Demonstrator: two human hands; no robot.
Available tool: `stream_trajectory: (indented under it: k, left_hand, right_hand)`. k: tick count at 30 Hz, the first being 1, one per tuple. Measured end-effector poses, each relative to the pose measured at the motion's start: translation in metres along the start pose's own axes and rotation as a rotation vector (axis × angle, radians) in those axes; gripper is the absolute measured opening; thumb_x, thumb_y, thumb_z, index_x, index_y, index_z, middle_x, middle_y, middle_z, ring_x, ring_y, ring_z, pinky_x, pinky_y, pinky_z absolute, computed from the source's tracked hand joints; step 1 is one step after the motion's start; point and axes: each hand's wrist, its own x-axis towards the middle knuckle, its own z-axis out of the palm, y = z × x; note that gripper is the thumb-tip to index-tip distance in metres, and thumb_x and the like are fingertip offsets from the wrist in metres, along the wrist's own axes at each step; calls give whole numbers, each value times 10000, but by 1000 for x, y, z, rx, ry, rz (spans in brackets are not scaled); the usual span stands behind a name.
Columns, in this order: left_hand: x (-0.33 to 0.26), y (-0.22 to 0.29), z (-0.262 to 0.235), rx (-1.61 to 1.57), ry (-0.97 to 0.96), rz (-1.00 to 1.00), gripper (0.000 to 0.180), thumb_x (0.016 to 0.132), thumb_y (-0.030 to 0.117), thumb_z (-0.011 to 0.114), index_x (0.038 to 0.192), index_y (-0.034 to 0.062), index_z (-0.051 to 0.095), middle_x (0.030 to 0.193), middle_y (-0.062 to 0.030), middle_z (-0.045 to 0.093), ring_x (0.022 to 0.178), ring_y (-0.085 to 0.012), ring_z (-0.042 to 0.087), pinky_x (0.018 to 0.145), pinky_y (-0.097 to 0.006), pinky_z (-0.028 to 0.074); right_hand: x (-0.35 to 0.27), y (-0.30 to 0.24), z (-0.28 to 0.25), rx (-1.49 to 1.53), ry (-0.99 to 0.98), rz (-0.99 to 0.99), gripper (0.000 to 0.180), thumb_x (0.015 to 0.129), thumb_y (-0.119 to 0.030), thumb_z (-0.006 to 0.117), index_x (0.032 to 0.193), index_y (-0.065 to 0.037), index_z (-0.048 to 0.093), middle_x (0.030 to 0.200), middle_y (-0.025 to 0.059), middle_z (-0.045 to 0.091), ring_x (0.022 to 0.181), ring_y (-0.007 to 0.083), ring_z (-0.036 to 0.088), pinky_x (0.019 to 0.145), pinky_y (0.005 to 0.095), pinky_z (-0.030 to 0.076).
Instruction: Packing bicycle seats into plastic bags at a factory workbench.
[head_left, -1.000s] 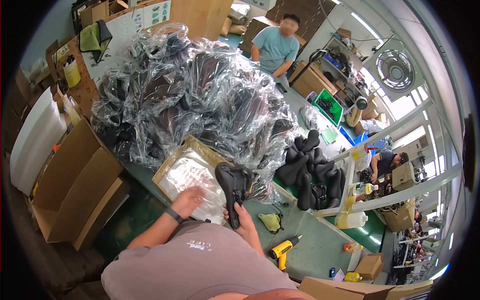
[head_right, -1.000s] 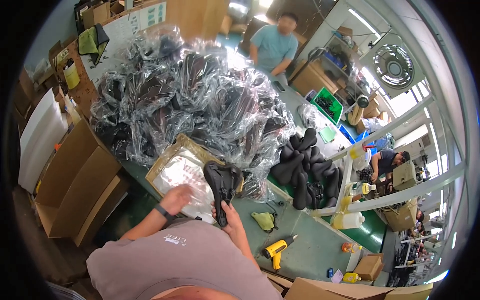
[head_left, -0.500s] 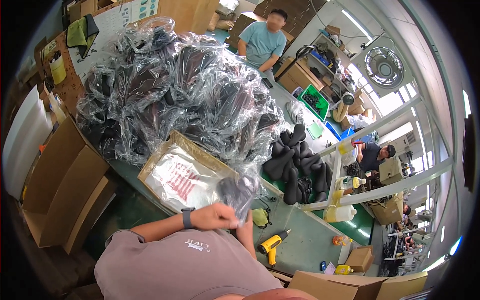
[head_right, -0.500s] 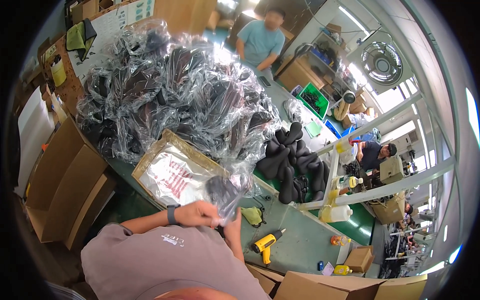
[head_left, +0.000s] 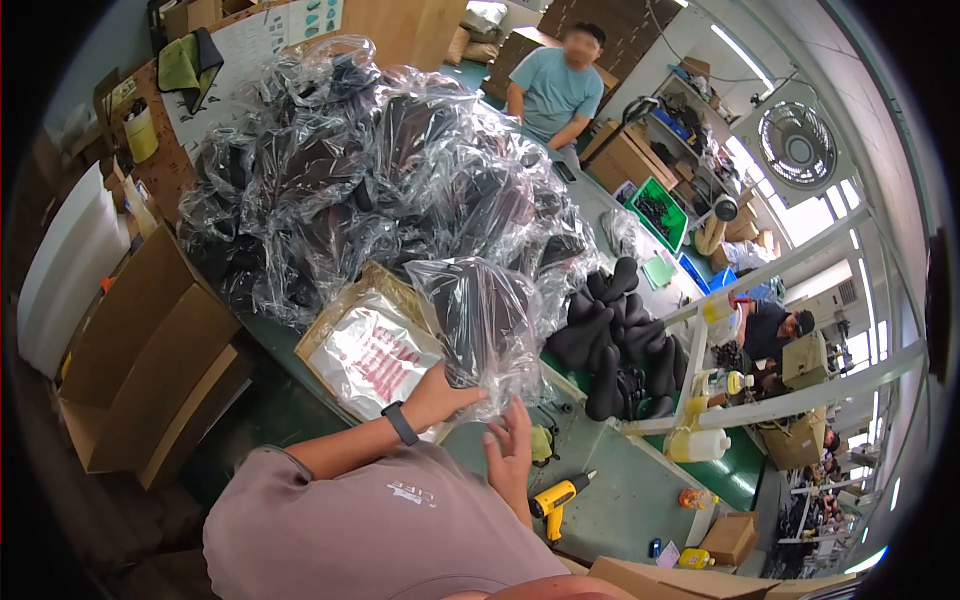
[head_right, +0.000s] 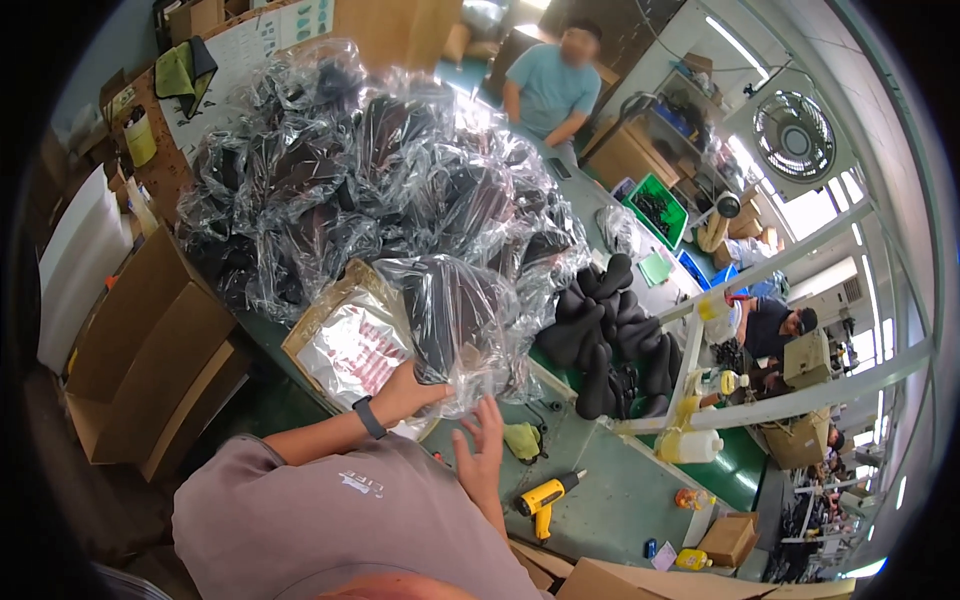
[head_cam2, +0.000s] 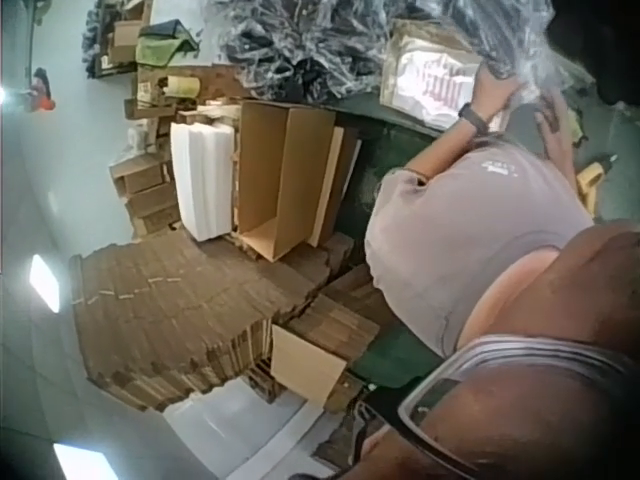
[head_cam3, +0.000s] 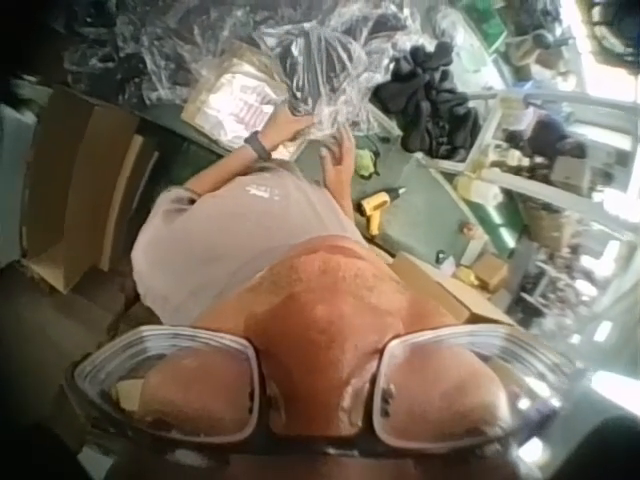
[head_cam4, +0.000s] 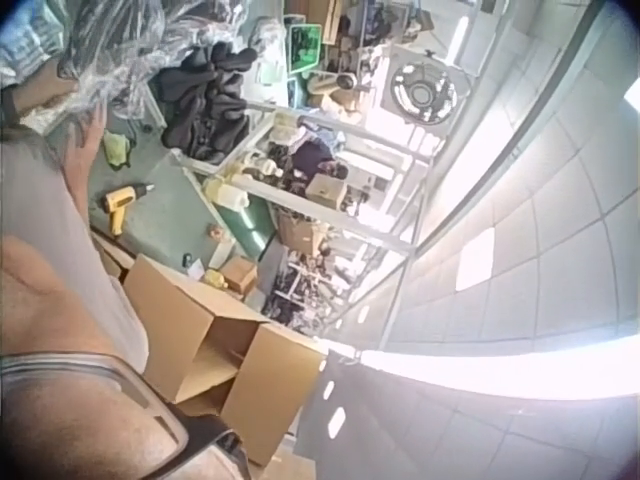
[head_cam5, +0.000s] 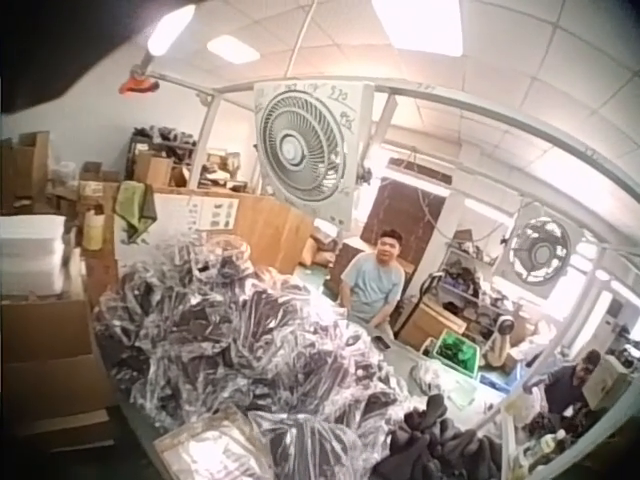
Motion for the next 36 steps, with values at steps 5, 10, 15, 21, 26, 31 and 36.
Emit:
stream_trajectory:
  k: [5,10,15,21,26,31,36]
  left_hand:
    - [21,4,-69,-236,-22,-111,410,966,218,886,1275,5,719,1027,-31,761,826,-121,708,657,-318,569]
    - [80,112,-147,-264,14,154,327,1070,305,787,1242,35,719,915,-62,772,677,-140,708,531,-296,565]
    - [207,227,-239,-533,-77,165,503,1152,492,605,1247,7,700,952,-107,776,649,-122,691,481,-240,565]
    - [343,239,-349,-774,233,351,477,1108,308,751,1435,-10,612,1025,-141,736,696,-124,668,530,-189,565]
    - [331,192,-440,-544,470,549,288,1065,145,798,1264,-18,669,1080,-113,749,856,-192,753,749,-260,651]
    - [255,160,-404,-448,635,692,660,1075,56,752,1629,-94,425,1363,-201,685,1195,-289,754,1042,-359,656]
    - [169,73,-265,51,857,694,264,1127,124,684,1355,13,613,1072,-29,680,899,-115,636,767,-290,552]
  right_hand:
    - [-13,69,-44,-101,132,313,564,1060,-110,744,1592,-19,581,1495,192,694,1347,270,695,1056,397,603]
    - [-35,97,-69,-421,-179,477,660,1022,-197,808,1604,-8,559,1369,215,765,1154,289,784,972,407,628]
    - [-30,102,-72,-570,-347,526,771,973,-323,830,1622,-21,543,1408,261,743,1172,401,775,1008,480,618]
    - [-37,109,-61,-608,-307,562,801,977,-357,823,1634,-13,522,1400,278,741,1154,426,774,1009,492,610]
    - [-60,132,-53,-585,-368,579,788,984,-355,815,1625,-2,522,1397,299,730,1214,460,741,1027,505,596]
    - [-66,144,-48,-669,-419,588,817,961,-443,825,1588,5,555,1408,320,714,1311,508,682,1102,557,562]
    - [-65,169,-52,-747,-289,535,767,922,-465,857,1468,20,624,1318,328,735,1229,508,708,1057,585,570]
